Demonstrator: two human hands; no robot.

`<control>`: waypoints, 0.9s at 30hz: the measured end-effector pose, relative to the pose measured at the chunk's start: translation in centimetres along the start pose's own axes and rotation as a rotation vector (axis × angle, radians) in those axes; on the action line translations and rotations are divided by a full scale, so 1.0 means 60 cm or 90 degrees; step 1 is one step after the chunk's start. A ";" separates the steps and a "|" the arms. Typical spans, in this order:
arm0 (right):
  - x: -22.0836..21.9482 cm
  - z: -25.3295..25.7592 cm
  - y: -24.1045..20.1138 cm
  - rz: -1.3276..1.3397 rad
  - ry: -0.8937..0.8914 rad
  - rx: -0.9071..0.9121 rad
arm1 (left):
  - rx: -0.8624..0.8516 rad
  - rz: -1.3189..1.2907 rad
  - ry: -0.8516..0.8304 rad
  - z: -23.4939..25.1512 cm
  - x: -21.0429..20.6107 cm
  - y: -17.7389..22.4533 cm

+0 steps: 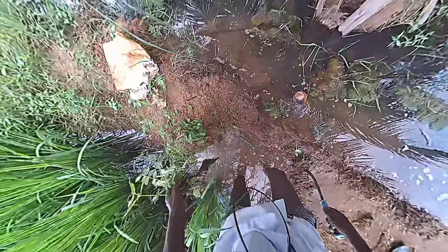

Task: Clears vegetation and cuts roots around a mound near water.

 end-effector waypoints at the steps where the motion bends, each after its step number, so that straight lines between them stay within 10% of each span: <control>1: 0.010 0.004 0.004 -0.010 -0.005 0.003 | -0.005 -0.010 0.005 -0.005 0.003 0.003; 18: 0.212 0.039 -0.105 0.046 0.059 0.059 | -0.061 -0.138 0.066 -0.085 0.047 0.030; 27: 0.187 -0.004 -0.011 -0.128 0.000 0.032 | -0.010 -0.179 0.016 -0.037 -0.023 0.034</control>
Point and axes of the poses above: each hand's wrist, its own z-axis towards the middle knuckle, its own x-axis out of the back of the hand, y = z × x, the point moved 4 cm from there along z, towards the middle knuckle, and after that the axes turned 14 degrees about x, right-handed, at the moved point
